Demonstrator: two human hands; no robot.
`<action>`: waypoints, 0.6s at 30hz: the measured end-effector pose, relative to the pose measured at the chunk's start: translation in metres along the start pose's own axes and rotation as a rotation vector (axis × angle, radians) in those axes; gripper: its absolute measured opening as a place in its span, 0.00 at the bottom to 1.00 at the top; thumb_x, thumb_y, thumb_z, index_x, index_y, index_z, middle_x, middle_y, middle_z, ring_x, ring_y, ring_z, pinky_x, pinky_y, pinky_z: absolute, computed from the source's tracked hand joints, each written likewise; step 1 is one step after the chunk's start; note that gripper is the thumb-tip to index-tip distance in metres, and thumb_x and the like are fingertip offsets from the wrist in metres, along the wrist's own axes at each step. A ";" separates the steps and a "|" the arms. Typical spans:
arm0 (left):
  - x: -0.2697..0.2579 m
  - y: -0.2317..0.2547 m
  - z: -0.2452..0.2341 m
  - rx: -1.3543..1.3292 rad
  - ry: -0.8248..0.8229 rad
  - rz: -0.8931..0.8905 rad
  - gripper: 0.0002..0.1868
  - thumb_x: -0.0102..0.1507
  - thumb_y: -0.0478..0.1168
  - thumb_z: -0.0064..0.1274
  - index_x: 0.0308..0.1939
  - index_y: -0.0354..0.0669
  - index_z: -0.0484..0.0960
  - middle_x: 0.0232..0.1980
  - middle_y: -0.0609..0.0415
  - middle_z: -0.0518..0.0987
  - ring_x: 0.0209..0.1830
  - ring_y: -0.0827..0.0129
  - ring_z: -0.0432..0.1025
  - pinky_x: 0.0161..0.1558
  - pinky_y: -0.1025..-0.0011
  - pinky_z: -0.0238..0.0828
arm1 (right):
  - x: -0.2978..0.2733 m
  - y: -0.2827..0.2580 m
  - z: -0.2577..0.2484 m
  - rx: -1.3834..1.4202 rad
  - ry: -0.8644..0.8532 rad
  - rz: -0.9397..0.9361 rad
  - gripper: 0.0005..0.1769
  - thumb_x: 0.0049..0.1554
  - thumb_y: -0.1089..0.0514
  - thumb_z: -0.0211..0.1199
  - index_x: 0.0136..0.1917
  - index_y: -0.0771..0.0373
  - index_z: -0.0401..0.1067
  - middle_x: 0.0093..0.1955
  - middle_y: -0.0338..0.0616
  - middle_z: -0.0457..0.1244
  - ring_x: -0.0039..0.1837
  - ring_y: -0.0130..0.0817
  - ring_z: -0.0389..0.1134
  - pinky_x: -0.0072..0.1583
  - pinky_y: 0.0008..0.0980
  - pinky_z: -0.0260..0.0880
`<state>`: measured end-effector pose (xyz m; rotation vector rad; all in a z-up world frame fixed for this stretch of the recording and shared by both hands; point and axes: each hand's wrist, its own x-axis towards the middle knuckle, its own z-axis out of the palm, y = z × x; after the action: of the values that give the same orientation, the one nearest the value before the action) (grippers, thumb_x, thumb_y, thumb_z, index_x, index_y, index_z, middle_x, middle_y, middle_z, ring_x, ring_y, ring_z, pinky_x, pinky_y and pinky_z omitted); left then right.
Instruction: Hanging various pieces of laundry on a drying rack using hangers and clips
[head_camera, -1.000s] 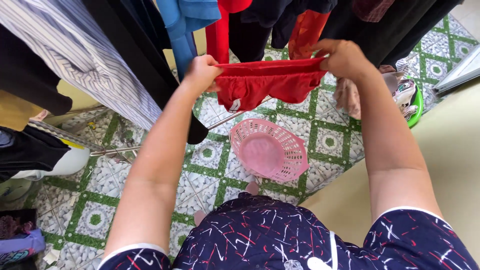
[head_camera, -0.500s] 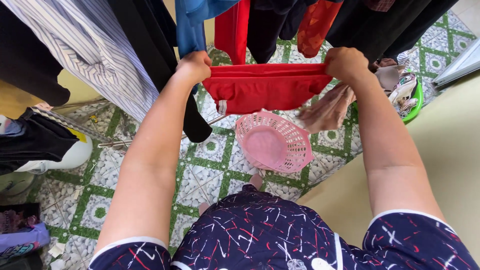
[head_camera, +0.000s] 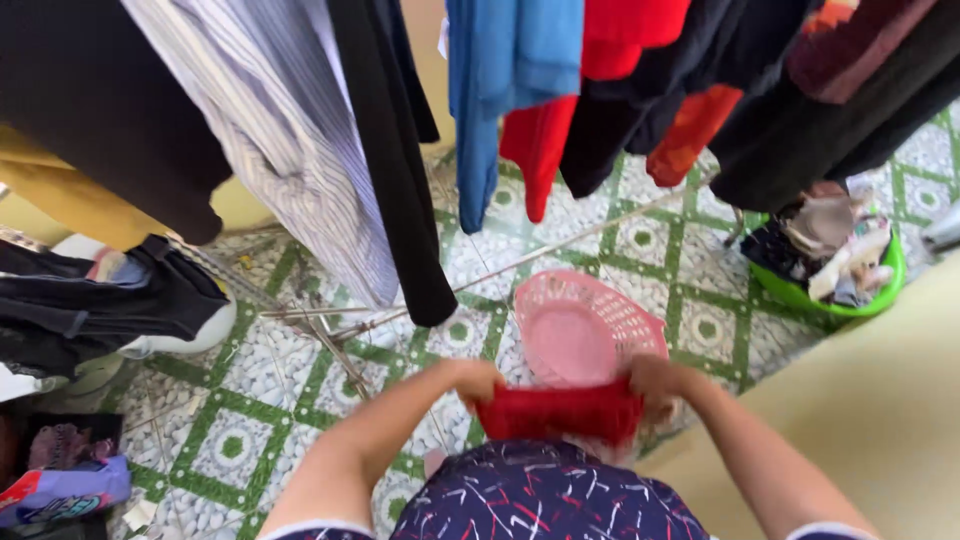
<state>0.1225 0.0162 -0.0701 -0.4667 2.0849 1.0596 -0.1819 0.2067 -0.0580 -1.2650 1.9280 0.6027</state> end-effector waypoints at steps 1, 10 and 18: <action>-0.006 -0.003 0.013 -0.317 -0.020 0.023 0.21 0.52 0.32 0.53 0.50 0.42 0.78 0.44 0.38 0.75 0.34 0.50 0.75 0.28 0.62 0.79 | -0.021 -0.018 -0.007 0.214 -0.016 -0.092 0.27 0.44 0.61 0.49 0.57 0.47 0.71 0.41 0.45 0.66 0.43 0.39 0.66 0.43 0.34 0.63; -0.115 0.011 -0.040 -0.230 0.862 -0.026 0.19 0.49 0.46 0.52 0.45 0.64 0.75 0.39 0.64 0.77 0.46 0.67 0.74 0.45 0.65 0.73 | -0.028 -0.059 -0.099 0.335 0.395 -0.012 0.27 0.39 0.49 0.60 0.54 0.33 0.70 0.52 0.25 0.68 0.46 0.30 0.71 0.46 0.32 0.72; -0.224 -0.021 -0.018 -0.419 0.779 -0.121 0.11 0.46 0.38 0.43 0.28 0.53 0.80 0.23 0.59 0.77 0.23 0.70 0.72 0.26 0.71 0.63 | -0.086 -0.184 -0.145 0.353 0.482 -0.091 0.28 0.38 0.57 0.55 0.53 0.39 0.74 0.46 0.39 0.71 0.50 0.34 0.71 0.54 0.28 0.65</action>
<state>0.2752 -0.0125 0.0935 -1.3760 2.4206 1.3911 -0.0401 0.0767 0.1010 -1.3352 2.2195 -0.1073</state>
